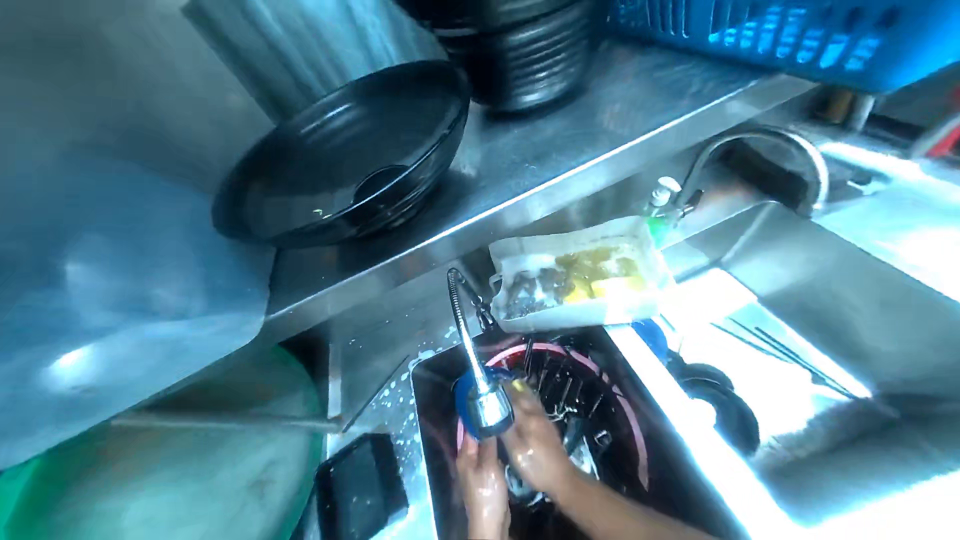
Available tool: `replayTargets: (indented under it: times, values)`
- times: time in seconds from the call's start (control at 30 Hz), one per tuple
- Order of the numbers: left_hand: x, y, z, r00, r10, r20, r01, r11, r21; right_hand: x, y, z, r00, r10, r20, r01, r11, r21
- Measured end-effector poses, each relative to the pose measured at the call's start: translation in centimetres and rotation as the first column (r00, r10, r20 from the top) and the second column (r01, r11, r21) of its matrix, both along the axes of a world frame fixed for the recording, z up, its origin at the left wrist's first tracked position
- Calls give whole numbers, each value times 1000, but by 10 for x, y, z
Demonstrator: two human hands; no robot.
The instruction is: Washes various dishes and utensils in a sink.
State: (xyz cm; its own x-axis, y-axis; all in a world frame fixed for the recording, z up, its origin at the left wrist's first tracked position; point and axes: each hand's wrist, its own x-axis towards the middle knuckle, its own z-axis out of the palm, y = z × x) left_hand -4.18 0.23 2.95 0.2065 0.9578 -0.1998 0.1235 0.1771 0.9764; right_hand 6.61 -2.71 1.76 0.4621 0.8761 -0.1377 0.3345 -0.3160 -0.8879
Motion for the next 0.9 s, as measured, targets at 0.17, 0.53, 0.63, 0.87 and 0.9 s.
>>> replayTargets:
  times: [0.17,0.53,0.63,0.87,0.9]
  values:
    - [-12,6,27,941,-236,-241,291,929,227,36,38,10,997,-14,-75,14,1000,-3]
    - [34,-1,-29,988,-103,-117,49,918,-395,62,-43,28,930,-211,-301,169,973,-159]
    - [66,-19,13,985,-19,174,90,907,-412,36,-48,36,988,88,-129,-103,988,-119]
    - [65,-27,37,992,-23,126,49,977,-207,39,-6,41,999,45,-24,-45,999,0]
    - [62,-19,39,991,0,132,24,983,-180,33,-7,46,990,129,-53,-125,990,71]
